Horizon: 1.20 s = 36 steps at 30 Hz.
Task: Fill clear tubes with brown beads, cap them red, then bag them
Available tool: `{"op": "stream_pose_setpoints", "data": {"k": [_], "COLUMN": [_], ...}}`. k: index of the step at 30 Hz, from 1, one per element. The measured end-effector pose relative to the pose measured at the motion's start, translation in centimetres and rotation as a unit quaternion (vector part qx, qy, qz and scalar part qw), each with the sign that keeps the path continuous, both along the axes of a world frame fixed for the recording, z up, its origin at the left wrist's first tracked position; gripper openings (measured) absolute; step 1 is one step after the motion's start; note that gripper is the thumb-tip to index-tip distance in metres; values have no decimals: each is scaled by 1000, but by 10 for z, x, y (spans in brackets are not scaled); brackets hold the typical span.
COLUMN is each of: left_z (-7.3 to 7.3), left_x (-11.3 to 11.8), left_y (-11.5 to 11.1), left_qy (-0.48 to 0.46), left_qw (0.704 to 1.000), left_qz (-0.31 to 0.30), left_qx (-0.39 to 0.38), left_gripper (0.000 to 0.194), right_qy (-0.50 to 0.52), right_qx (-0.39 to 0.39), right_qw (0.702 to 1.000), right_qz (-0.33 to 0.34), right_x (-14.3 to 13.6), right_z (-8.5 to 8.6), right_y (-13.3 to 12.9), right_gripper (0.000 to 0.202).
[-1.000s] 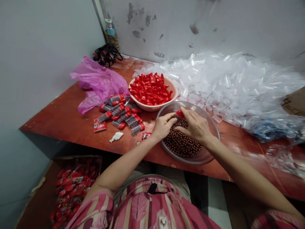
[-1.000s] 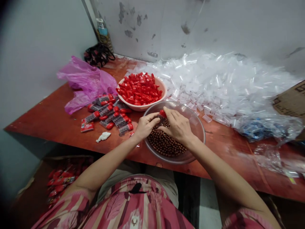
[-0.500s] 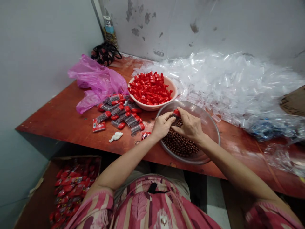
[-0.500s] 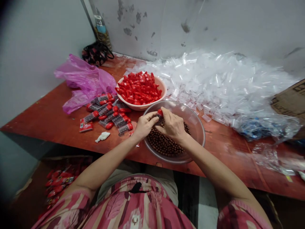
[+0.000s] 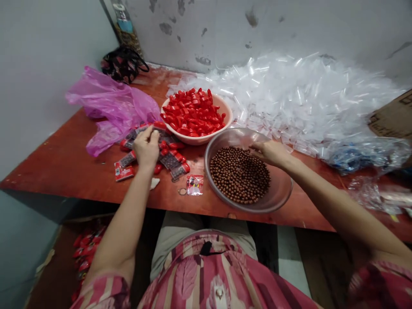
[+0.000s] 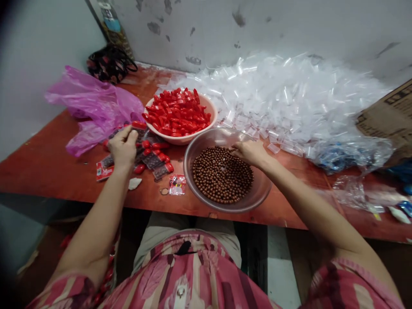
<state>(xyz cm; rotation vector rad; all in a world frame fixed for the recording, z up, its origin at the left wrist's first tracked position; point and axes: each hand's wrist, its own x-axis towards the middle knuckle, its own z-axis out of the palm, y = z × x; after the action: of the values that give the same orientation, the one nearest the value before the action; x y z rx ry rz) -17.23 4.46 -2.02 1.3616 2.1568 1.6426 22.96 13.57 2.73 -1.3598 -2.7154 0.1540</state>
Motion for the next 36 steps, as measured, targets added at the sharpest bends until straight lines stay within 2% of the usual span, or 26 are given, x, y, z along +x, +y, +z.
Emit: {"op": "stream_pose_setpoints", "data": {"k": [2, 4, 8, 12, 14, 17, 21, 25, 29, 33, 36], "left_z": [-6, -12, -21, -24, -23, -19, -7, 11, 32, 42, 41], "left_x": [-21, -29, -21, -15, -16, -18, -13, 7, 43, 84, 113], "left_y": [4, 8, 17, 29, 31, 28, 13, 1, -2, 7, 13], "left_qy": [76, 128, 186, 212, 214, 203, 171, 134, 77, -14, -125], "left_qw": [995, 984, 966, 952, 949, 955, 973, 989, 990, 978, 955], "left_qz": [23, 31, 38, 12, 16, 31, 13, -42, -115, -197, -264], "left_qx": [-65, -119, -173, -220, -231, -215, -155, -52, 39, 68, 52], "left_gripper": [32, 34, 47, 55, 56, 54, 49, 43, 37, 39, 43], "right_qy": [16, 40, 60, 62, 27, -39, -69, -1, 166, 349, 407], "right_qx": [12, 13, 3, 35, 51, 36, 11, 25, 38, -85, -168], "right_qw": [1000, 999, 998, 997, 998, 998, 998, 999, 983, 932, 897], "right_qz": [7, 5, 1, 2, -17, -23, -1, -42, -68, -54, -37], "right_x": [-1, -7, -38, -88, -115, -150, -176, -172, -144, -112, -94], "right_z": [-5, -1, 17, 29, 29, 23, 10, 6, 20, 39, 46], "right_y": [6, 11, 25, 50, 66, 89, 107, 110, 92, 48, 11], "right_gripper": [22, 21, 24, 24, 23, 23, 29, 27, 29, 27, 26]}}
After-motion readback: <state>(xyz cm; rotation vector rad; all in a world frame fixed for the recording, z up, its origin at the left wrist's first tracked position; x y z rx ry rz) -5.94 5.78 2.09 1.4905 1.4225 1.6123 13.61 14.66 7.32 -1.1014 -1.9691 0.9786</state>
